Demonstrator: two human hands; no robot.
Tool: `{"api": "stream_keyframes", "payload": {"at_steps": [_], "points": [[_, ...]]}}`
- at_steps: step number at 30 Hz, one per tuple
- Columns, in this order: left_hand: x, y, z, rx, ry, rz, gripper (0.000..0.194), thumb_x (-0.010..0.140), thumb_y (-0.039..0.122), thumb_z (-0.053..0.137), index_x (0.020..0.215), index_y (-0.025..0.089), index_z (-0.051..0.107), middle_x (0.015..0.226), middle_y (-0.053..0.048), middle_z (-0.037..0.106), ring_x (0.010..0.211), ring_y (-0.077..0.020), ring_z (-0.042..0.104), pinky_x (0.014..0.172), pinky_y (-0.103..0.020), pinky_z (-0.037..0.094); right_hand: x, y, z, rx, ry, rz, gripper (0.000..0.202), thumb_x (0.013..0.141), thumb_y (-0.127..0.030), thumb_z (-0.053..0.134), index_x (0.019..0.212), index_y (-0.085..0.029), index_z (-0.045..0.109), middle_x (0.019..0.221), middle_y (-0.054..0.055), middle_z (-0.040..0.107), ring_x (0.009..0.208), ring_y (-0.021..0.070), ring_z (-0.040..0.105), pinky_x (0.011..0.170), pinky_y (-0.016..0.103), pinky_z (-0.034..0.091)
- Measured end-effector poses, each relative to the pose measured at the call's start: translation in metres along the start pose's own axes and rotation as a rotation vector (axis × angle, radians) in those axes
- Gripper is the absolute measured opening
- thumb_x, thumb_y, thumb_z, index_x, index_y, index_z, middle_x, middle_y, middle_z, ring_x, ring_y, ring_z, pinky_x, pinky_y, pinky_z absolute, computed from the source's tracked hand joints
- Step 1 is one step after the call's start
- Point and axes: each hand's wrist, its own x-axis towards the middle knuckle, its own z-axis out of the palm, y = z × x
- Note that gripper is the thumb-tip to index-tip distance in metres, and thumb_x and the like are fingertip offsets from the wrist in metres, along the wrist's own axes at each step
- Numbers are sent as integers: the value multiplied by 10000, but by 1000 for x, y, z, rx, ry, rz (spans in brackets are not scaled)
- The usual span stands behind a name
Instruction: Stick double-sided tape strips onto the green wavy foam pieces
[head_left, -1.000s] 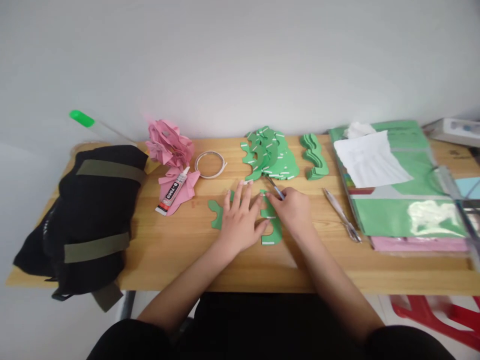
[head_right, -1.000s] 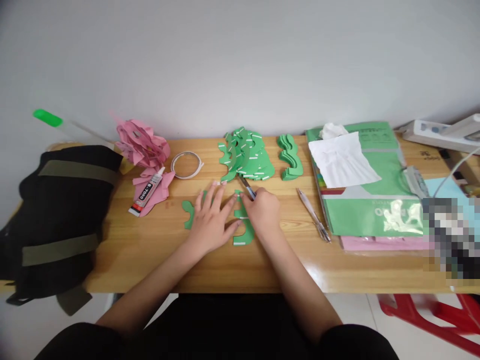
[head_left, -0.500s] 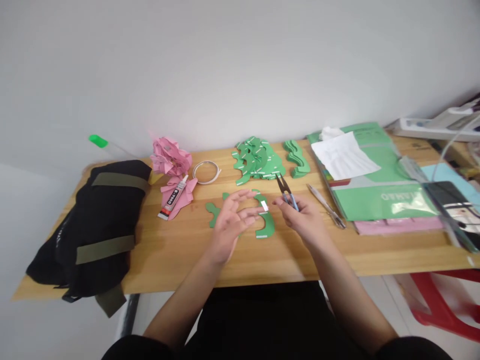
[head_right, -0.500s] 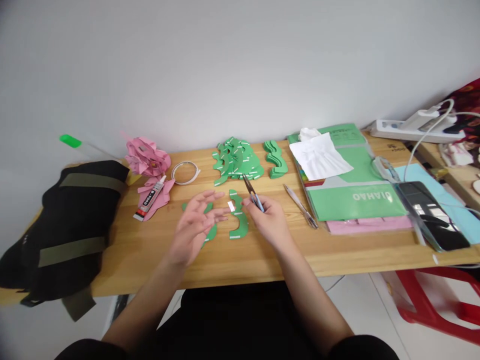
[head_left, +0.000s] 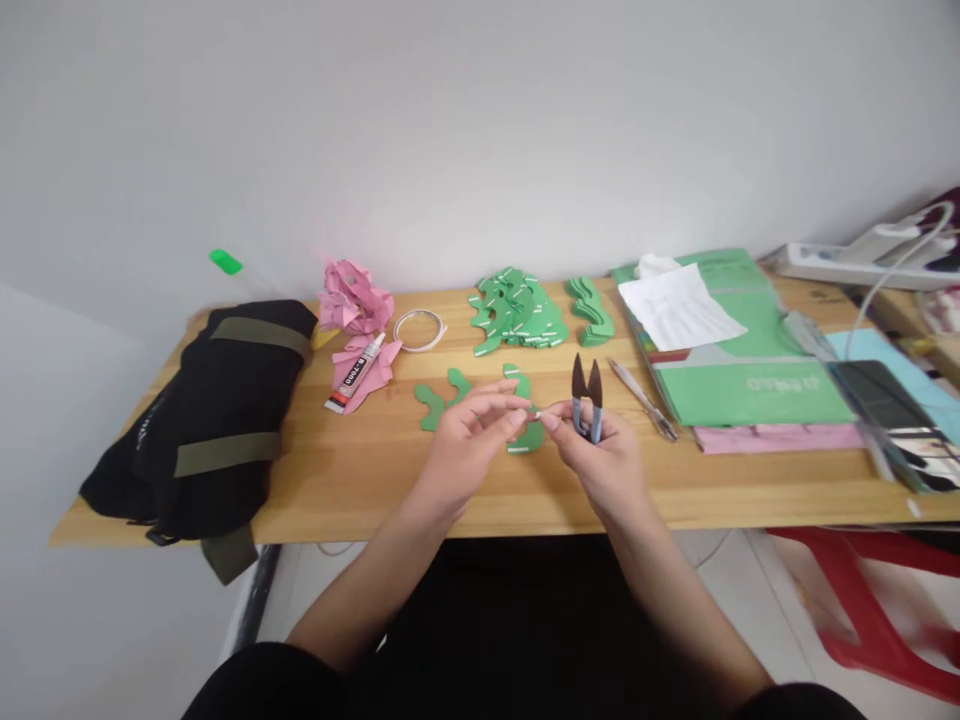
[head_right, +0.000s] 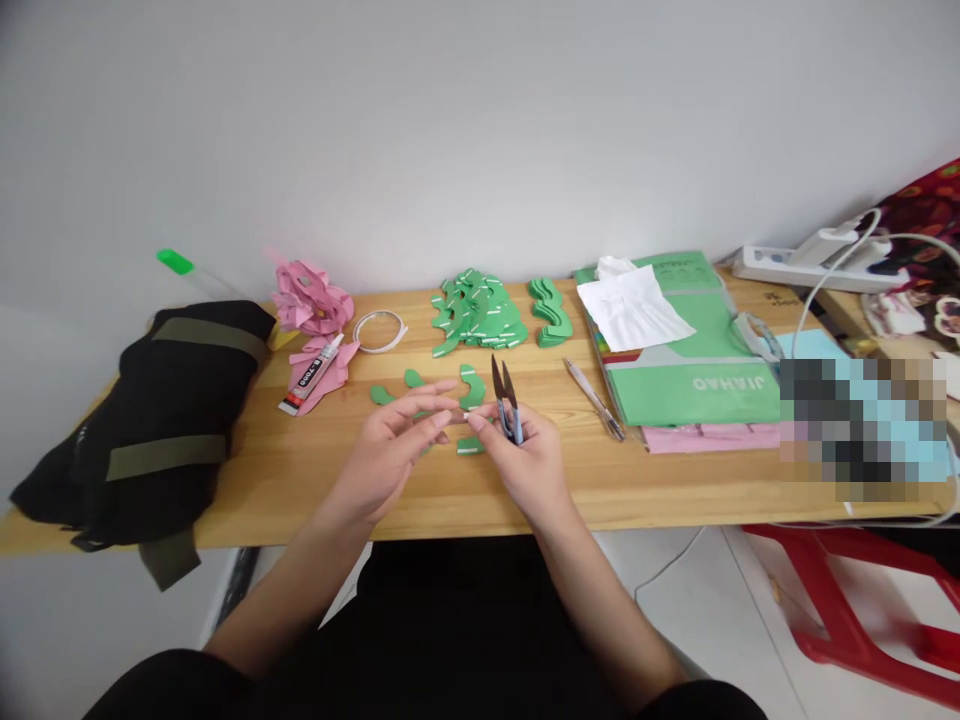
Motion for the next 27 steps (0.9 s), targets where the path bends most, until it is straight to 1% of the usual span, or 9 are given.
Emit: {"api": "stream_keyframes", "payload": {"at_steps": [4, 7, 9, 12, 15, 17, 20, 24, 27], "points": [[1, -5, 5, -178, 65, -36, 126, 715, 261, 777, 801, 178, 738, 1003, -58, 742, 860, -141, 673, 744, -270, 513, -8, 2, -1, 127, 0, 26, 270, 719, -442, 747, 753, -181, 684, 498, -77, 388, 436, 66, 272, 412, 226, 208], [0, -6, 6, -144, 48, -19, 123, 715, 279, 778, 766, 175, 739, 881, -46, 743, 824, -144, 663, 740, -279, 513, -12, 0, -4, 172, -12, 49, 326, 728, -486, 751, 776, -170, 689, 491, -81, 371, 428, 60, 267, 414, 224, 213], [-4, -3, 7, -11, 16, 85, 95, 719, 267, 768, 729, 177, 739, 866, -47, 735, 858, -160, 659, 757, -287, 517, -14, -4, -6, 161, -26, 45, 334, 737, -493, 749, 778, -166, 692, 487, -81, 363, 427, 60, 268, 416, 224, 214], [-9, 2, 8, 240, 6, 307, 72, 744, 238, 721, 693, 188, 725, 853, -48, 708, 893, -177, 650, 795, -314, 520, -16, -9, -7, 128, -32, 16, 306, 743, -475, 749, 780, -176, 702, 485, -80, 358, 428, 65, 270, 413, 228, 211], [-12, 7, 9, 373, 1, 440, 91, 779, 217, 676, 702, 186, 716, 842, -52, 681, 878, -172, 643, 847, -342, 512, -19, -12, -6, 73, 11, -31, 248, 752, -436, 746, 780, -192, 716, 497, -71, 378, 436, 75, 285, 413, 236, 221], [-14, 9, 8, 404, -6, 487, 92, 793, 211, 663, 720, 185, 713, 862, -57, 672, 886, -170, 641, 877, -354, 508, -20, -14, -6, 38, 37, -57, 224, 761, -421, 738, 791, -199, 727, 503, -64, 392, 443, 84, 306, 417, 242, 240], [-15, 10, 9, 424, -28, 521, 80, 796, 206, 666, 729, 187, 705, 857, -54, 663, 885, -170, 638, 870, -350, 510, -23, -16, -7, -5, 52, -81, 216, 776, -417, 720, 808, -205, 740, 503, -56, 400, 451, 98, 336, 427, 251, 268], [-15, 11, 11, 446, -49, 539, 65, 785, 202, 688, 721, 191, 689, 813, -39, 654, 867, -166, 629, 847, -333, 503, -27, -19, -9, -71, 60, -92, 234, 800, -433, 687, 824, -206, 738, 499, -48, 405, 457, 112, 352, 432, 259, 269], [-15, 13, 14, 457, -43, 531, 68, 783, 193, 683, 716, 185, 682, 800, -34, 645, 825, -152, 618, 796, -307, 495, -29, -19, -9, -123, 69, -108, 253, 831, -444, 655, 851, -207, 741, 525, -32, 448, 473, 121, 374, 440, 265, 289]]}}
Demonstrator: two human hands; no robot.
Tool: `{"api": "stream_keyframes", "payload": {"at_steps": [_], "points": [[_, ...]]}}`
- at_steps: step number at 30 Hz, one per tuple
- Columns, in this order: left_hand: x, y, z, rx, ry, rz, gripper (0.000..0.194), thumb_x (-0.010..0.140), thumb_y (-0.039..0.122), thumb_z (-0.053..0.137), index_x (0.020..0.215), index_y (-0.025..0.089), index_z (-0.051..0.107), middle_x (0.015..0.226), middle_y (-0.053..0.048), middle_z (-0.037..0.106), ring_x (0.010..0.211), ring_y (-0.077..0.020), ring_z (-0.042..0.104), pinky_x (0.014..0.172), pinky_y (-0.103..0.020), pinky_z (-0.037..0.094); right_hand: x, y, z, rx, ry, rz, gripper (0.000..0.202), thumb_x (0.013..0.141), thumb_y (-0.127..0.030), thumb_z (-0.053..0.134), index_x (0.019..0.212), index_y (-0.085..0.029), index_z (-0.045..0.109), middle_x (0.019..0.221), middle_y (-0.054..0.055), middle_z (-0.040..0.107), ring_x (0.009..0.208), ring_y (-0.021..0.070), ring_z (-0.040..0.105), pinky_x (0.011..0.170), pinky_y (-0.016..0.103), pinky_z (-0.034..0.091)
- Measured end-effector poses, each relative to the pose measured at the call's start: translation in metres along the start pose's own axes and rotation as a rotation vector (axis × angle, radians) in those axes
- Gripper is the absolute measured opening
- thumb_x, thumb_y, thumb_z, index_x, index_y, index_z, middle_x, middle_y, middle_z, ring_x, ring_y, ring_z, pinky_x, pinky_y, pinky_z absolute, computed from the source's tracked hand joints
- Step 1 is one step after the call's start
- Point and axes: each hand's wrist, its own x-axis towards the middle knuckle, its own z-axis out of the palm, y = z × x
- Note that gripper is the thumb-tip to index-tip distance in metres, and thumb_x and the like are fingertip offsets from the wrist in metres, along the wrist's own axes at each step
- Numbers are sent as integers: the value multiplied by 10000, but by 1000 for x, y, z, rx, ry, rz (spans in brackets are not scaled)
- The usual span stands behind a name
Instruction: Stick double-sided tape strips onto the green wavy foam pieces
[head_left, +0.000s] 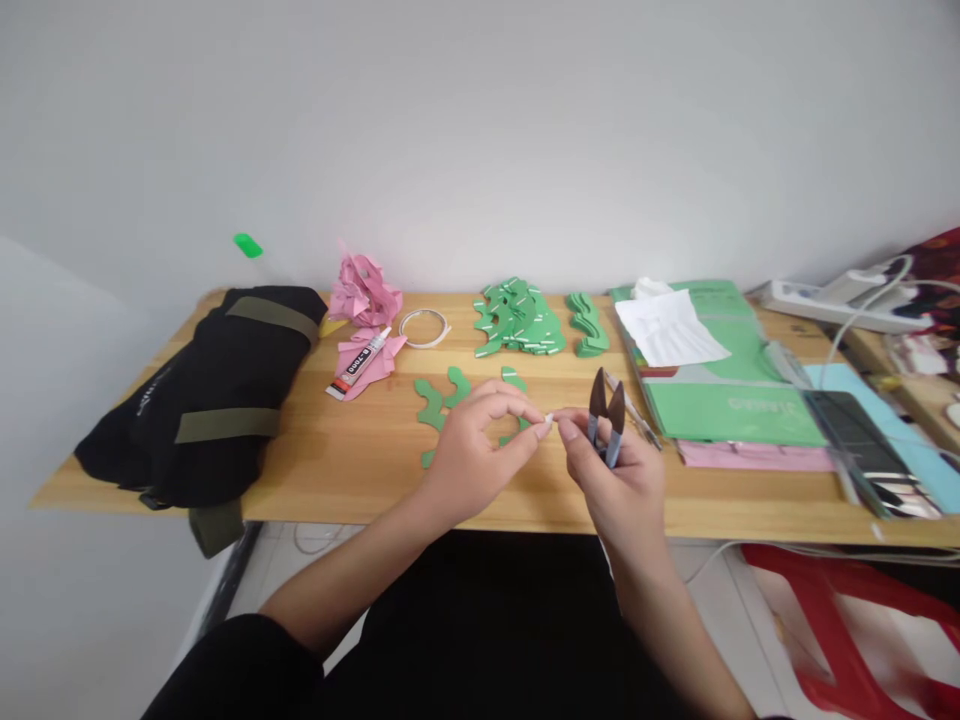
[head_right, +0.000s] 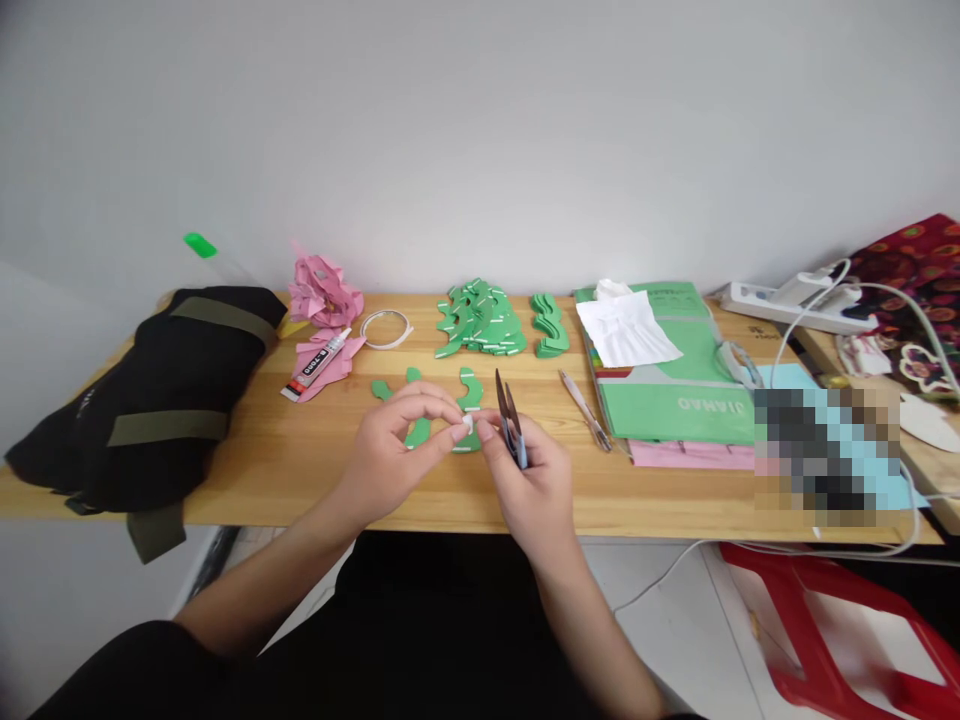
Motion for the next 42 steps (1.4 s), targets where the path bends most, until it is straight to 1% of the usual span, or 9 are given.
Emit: {"api": "stream_keyframes", "payload": {"at_steps": [3, 6, 9, 11, 13, 19, 25, 31, 42], "points": [[2, 3, -1, -92, -107, -78, 85, 775, 194, 675, 692, 182, 669, 759, -25, 636, 755, -141, 595, 717, -284, 478, 3, 3, -1, -71, 13, -40, 279, 843, -426, 648, 1014, -219, 722, 583, -31, 486, 497, 120, 396, 464, 261, 335], [6, 5, -4, -283, -186, -216, 105, 758, 231, 697, 673, 176, 666, 738, -22, 642, 722, -132, 582, 687, -271, 469, 5, 8, -4, 4, -23, 22, 404, 882, -494, 586, 1187, -235, 636, 578, -57, 419, 476, 114, 356, 439, 244, 317], [13, 4, -6, -439, -77, -336, 141, 710, 282, 753, 669, 173, 674, 715, -8, 648, 679, -112, 567, 664, -254, 470, 3, 9, -7, 170, -174, 152, 488, 920, -629, 445, 1013, -202, 663, 547, -70, 319, 436, 97, 248, 392, 235, 212], [17, 2, -7, -499, 2, -392, 177, 671, 314, 791, 675, 174, 683, 678, 8, 642, 641, -98, 553, 650, -246, 470, -1, 8, -8, 187, -252, 191, 527, 903, -663, 462, 838, -178, 657, 537, -74, 282, 440, 82, 211, 396, 231, 170], [21, 0, -6, -521, 45, -421, 196, 646, 324, 812, 685, 173, 693, 663, 16, 640, 632, -93, 551, 653, -245, 473, -3, 7, -7, 170, -279, 214, 524, 876, -663, 523, 756, -166, 638, 531, -76, 270, 450, 72, 208, 406, 226, 156], [23, -1, -4, -521, 63, -412, 164, 654, 289, 806, 685, 173, 695, 662, 22, 647, 642, -96, 566, 686, -254, 487, 0, 4, -1, 217, -287, 267, 559, 822, -707, 569, 721, -159, 620, 506, -88, 250, 440, 57, 177, 401, 216, 135], [25, -5, -6, -506, 111, -402, 120, 670, 259, 779, 691, 167, 705, 767, 0, 697, 670, -86, 572, 697, -239, 479, 5, 4, 1, 227, -254, 306, 572, 799, -720, 589, 709, -156, 619, 494, -89, 250, 429, 51, 181, 399, 216, 129], [27, -8, -3, -473, 43, -474, 118, 677, 256, 758, 686, 162, 687, 684, 7, 658, 664, -106, 576, 646, -239, 470, 12, 6, 5, 235, -257, 299, 562, 799, -706, 603, 706, -151, 628, 483, -88, 255, 425, 51, 186, 398, 217, 120], [31, -14, -5, -462, 38, -446, 86, 692, 240, 735, 685, 170, 686, 681, 10, 665, 663, -106, 582, 678, -243, 476, 18, 10, 8, 268, -250, 329, 556, 789, -697, 623, 673, -153, 626, 472, -90, 252, 414, 44, 181, 389, 205, 127]]}}
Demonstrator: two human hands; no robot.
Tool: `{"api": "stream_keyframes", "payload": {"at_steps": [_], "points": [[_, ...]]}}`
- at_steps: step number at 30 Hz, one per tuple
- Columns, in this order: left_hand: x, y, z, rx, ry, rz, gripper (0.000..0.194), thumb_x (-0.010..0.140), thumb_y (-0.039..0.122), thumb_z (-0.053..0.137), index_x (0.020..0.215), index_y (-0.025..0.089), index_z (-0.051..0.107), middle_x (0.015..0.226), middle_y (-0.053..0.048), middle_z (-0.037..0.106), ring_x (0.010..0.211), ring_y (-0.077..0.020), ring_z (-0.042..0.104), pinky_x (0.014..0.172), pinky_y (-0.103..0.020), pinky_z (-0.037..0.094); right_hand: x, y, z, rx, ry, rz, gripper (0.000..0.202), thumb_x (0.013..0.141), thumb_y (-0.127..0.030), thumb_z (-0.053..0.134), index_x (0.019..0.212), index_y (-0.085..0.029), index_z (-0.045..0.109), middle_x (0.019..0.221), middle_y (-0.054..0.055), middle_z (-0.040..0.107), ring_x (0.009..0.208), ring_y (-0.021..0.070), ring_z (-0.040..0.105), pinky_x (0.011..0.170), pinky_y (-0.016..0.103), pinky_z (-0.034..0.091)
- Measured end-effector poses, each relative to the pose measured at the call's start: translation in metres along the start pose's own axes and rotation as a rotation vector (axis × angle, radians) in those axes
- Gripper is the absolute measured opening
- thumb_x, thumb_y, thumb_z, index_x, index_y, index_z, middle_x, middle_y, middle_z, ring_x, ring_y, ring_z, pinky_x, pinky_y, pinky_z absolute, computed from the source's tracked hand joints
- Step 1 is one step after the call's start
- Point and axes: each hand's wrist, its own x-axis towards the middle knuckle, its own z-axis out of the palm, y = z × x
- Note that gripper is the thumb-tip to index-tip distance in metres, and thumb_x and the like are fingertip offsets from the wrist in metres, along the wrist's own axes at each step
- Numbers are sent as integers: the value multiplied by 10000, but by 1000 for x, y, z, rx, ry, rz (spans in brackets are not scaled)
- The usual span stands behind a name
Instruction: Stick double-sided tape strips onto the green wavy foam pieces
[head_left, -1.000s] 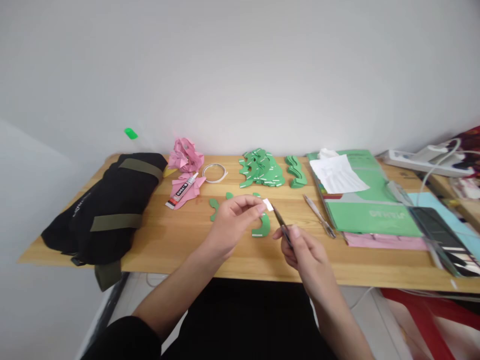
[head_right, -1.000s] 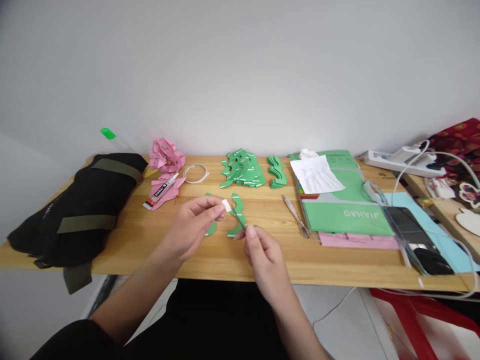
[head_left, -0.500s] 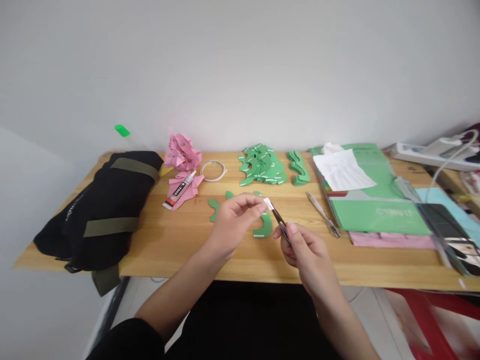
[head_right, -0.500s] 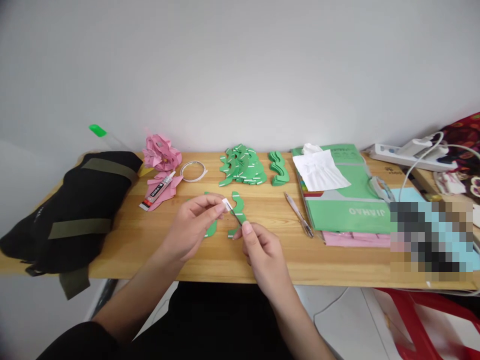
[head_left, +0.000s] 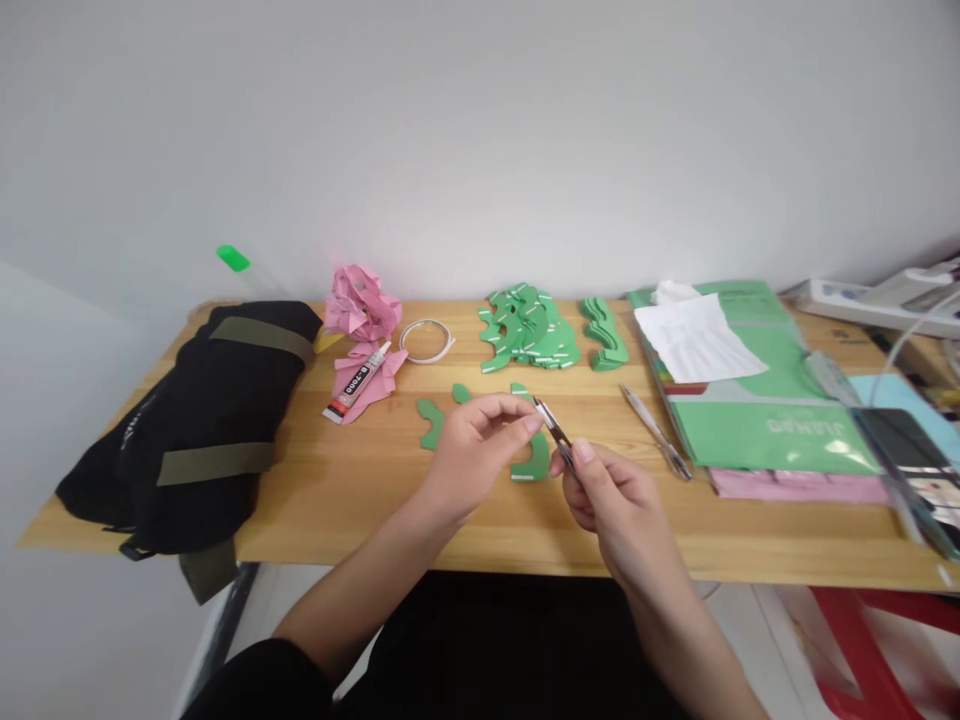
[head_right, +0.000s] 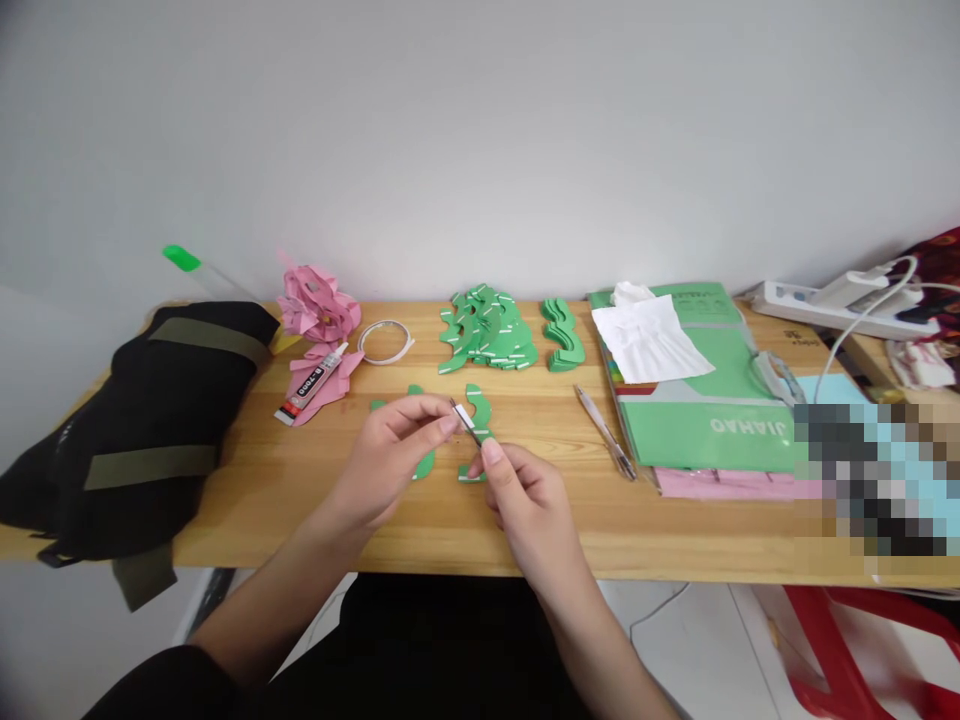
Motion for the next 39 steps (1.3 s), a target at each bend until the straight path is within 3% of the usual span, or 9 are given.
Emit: {"api": "stream_keyframes", "payload": {"at_steps": [8, 15, 20, 23, 26, 30, 35, 39], "points": [[2, 1, -1, -6, -10, -20, 85, 682, 224, 747, 679, 168, 683, 703, -1, 673, 706, -125, 606, 713, -263, 490, 5, 0, 2, -53, 31, -18, 575, 781, -711, 614, 599, -167, 577, 456, -85, 249, 409, 49, 182, 389, 216, 125], [-1, -1, -9, -145, -10, -44, 138, 693, 261, 789, 688, 174, 682, 826, -9, 695, 766, -110, 599, 699, -229, 464, 1, -3, -1, -223, 57, -155, 539, 874, -652, 534, 715, -157, 674, 514, -65, 282, 452, 78, 228, 408, 236, 183], [2, 6, -17, -120, 38, 134, 167, 738, 244, 781, 871, 202, 689, 893, -12, 721, 817, -123, 633, 729, -245, 474, -4, -11, -14, -442, 44, -257, 489, 906, -581, 525, 659, -172, 625, 546, -35, 386, 508, 100, 368, 480, 248, 298], [1, 11, -19, -83, -13, 183, 186, 753, 228, 773, 910, 198, 679, 881, -15, 729, 829, -134, 660, 752, -261, 487, -4, -12, -18, -383, 43, -247, 484, 881, -602, 551, 655, -179, 618, 534, -46, 368, 488, 96, 342, 474, 253, 290], [-3, 13, -17, -118, -67, 81, 127, 778, 230, 743, 877, 188, 676, 883, -22, 736, 826, -135, 674, 736, -252, 483, -1, -9, -15, -179, 133, -206, 447, 791, -627, 651, 731, -184, 655, 523, -71, 321, 460, 85, 254, 438, 254, 232], [-10, 8, -12, -224, -126, -60, 125, 781, 236, 726, 885, 185, 682, 890, -27, 749, 806, -131, 683, 732, -247, 490, 6, -10, -2, -34, 186, -162, 363, 700, -505, 779, 865, -191, 700, 525, -88, 327, 459, 76, 230, 434, 247, 196], [-17, -2, -11, -285, -113, -130, 168, 751, 211, 743, 904, 182, 680, 920, -34, 774, 817, -131, 706, 757, -247, 509, 11, -10, 7, 4, 184, -183, 273, 727, -436, 762, 705, -193, 639, 526, -84, 336, 457, 62, 227, 434, 245, 169], [-19, -6, -14, -286, -107, -161, 182, 748, 208, 742, 914, 172, 675, 945, -49, 783, 836, -135, 715, 765, -242, 508, 13, -4, 4, 18, 184, -170, 264, 735, -414, 762, 691, -188, 631, 523, -87, 336, 454, 56, 218, 434, 245, 161]]}}
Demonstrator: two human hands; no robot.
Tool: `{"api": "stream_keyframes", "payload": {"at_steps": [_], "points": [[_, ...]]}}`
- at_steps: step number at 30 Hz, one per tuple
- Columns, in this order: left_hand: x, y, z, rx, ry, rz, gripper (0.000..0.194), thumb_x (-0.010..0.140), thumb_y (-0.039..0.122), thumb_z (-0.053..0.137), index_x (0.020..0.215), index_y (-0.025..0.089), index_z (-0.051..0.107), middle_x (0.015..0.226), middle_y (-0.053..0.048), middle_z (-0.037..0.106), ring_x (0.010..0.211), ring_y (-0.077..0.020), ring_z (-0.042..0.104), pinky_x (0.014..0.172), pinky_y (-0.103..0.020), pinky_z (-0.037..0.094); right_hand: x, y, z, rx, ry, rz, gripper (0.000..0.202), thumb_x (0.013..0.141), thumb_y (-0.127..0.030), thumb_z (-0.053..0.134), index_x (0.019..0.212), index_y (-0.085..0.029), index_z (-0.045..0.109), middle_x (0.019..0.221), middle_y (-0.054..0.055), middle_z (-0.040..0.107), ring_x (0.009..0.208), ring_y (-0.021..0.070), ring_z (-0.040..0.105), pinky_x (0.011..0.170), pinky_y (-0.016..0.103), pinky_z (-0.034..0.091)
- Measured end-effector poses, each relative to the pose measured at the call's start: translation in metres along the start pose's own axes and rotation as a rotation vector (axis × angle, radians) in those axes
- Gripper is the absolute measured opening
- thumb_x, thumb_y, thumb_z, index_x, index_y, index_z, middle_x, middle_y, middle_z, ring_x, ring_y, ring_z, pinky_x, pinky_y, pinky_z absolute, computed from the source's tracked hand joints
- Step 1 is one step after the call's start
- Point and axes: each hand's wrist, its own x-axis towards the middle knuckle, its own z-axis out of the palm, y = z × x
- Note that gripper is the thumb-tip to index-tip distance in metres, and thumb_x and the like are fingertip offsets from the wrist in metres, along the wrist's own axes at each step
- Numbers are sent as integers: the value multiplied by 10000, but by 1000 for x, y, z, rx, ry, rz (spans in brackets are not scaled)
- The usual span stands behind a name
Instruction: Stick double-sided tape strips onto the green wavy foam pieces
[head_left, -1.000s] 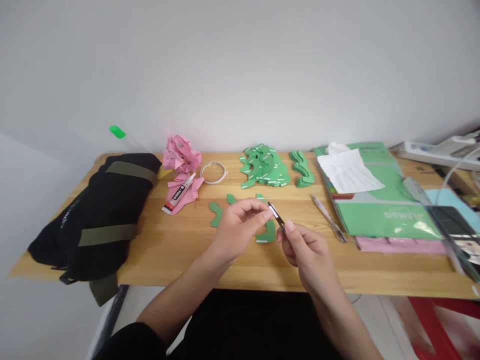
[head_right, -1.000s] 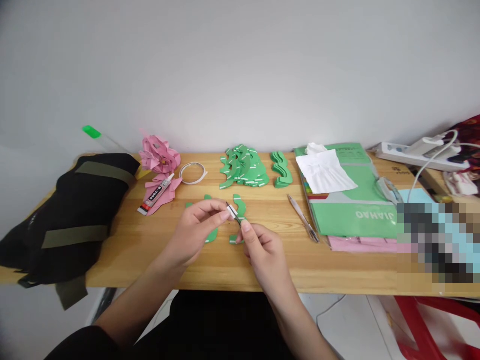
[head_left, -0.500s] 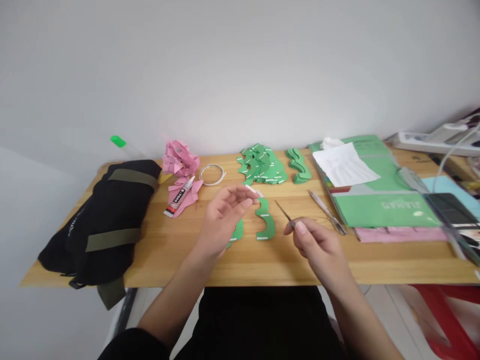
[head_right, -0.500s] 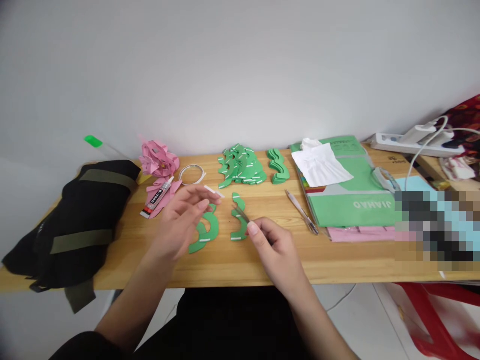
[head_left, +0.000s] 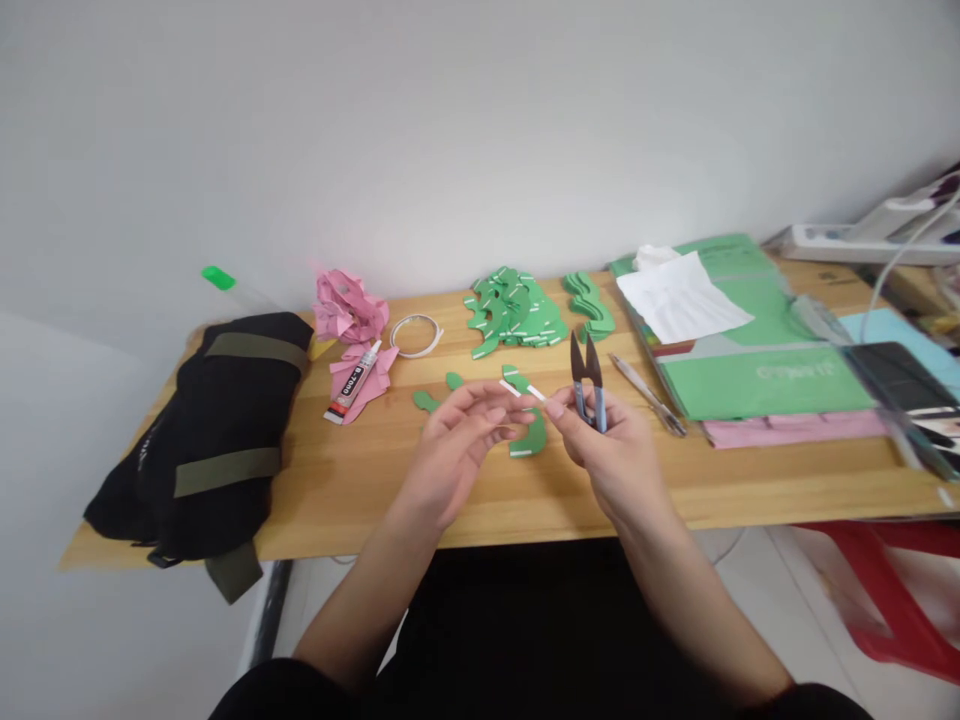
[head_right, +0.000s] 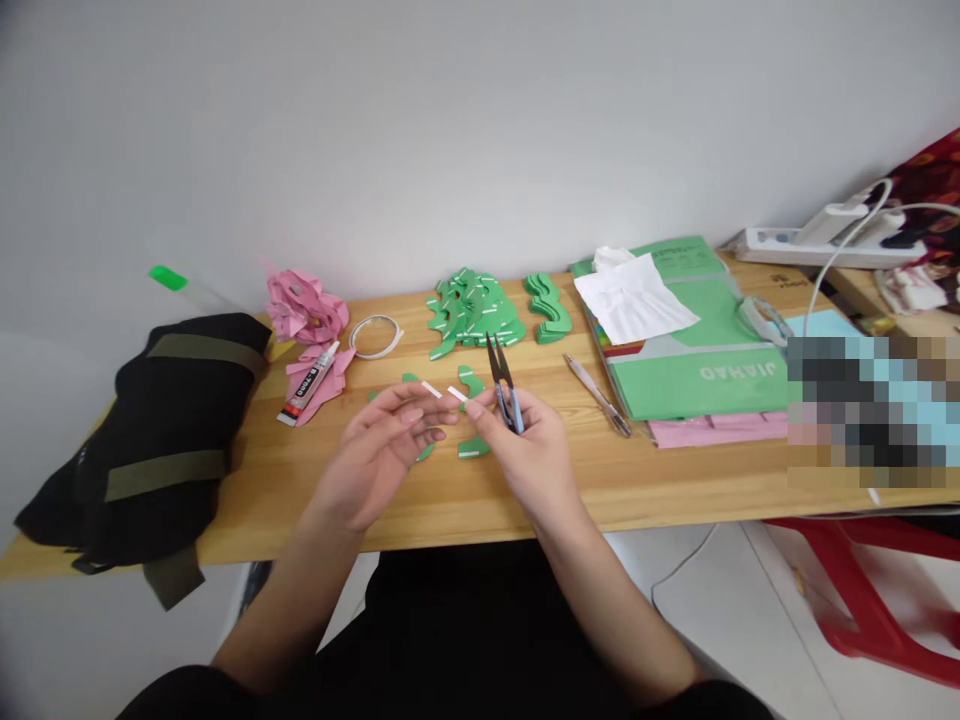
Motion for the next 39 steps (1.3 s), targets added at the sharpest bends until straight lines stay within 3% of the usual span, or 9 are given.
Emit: {"api": "stream_keyframes", "payload": {"at_steps": [9, 14, 17, 20, 26, 29, 33, 36, 39], "points": [[9, -10, -7, 103, 15, 0, 196, 747, 225, 712, 927, 178, 650, 970, -57, 778, 856, -155, 715, 790, -275, 507, 6, 8, -3, 64, 8, 80, 354, 665, -483, 801, 692, -185, 610, 488, -102, 318, 424, 46, 203, 408, 239, 140], [12, -28, -24, 751, 166, 313, 246, 794, 220, 680, 1033, 214, 618, 1067, -69, 735, 1009, -215, 681, 928, -382, 475, 19, 16, -20, 167, 213, 51, 375, 654, -474, 813, 701, -205, 556, 470, -115, 291, 398, 42, 193, 396, 237, 109], [12, -43, -32, 1214, 70, 365, 363, 764, 226, 732, 1110, 242, 622, 1076, -72, 719, 1065, -278, 645, 988, -468, 421, 27, 24, -30, 182, 333, 47, 374, 658, -497, 792, 724, -223, 545, 480, -114, 276, 405, 52, 195, 398, 243, 99], [15, -54, -33, 1408, -25, 310, 459, 727, 211, 767, 1160, 246, 619, 1043, -78, 713, 1033, -309, 624, 946, -491, 427, 32, 34, -36, 178, 367, 66, 361, 662, -499, 774, 762, -226, 560, 495, -106, 301, 420, 61, 217, 403, 242, 111], [21, -53, -31, 1193, 30, 232, 446, 759, 190, 714, 1186, 231, 592, 943, -39, 695, 976, -236, 636, 1000, -462, 405, 38, 49, -44, 234, 385, 105, 366, 658, -490, 776, 771, -213, 565, 505, -112, 299, 430, 60, 222, 411, 230, 126], [19, -36, -33, 946, 82, 202, 484, 742, 244, 761, 1189, 236, 575, 919, -16, 683, 958, -198, 647, 984, -404, 437, 37, 53, -47, 253, 403, 94, 395, 671, -521, 774, 736, -216, 532, 517, -110, 296, 437, 62, 225, 416, 229, 136], [18, -1, -34, 712, 134, 287, 478, 752, 274, 766, 1184, 247, 561, 832, -1, 669, 843, -176, 656, 801, -324, 512, 36, 59, -47, 193, 392, 78, 419, 688, -569, 762, 741, -201, 569, 524, -96, 325, 449, 72, 250, 418, 235, 151], [21, 12, -34, 821, 152, 327, 498, 747, 300, 767, 1194, 246, 556, 872, -18, 687, 878, -202, 665, 840, -366, 516, 38, 61, -47, 165, 386, 60, 442, 684, -600, 752, 767, -186, 619, 515, -90, 329, 450, 81, 254, 404, 238, 161], [21, -2, -32, 1160, 71, 198, 717, 664, 290, 830, 1304, 258, 508, 1070, -66, 694, 1064, -278, 641, 1010, -500, 442, 38, 60, -46, 162, 381, 29, 446, 681, -608, 751, 773, -186, 638, 504, -84, 341, 454, 91, 271, 396, 238, 176]]}}
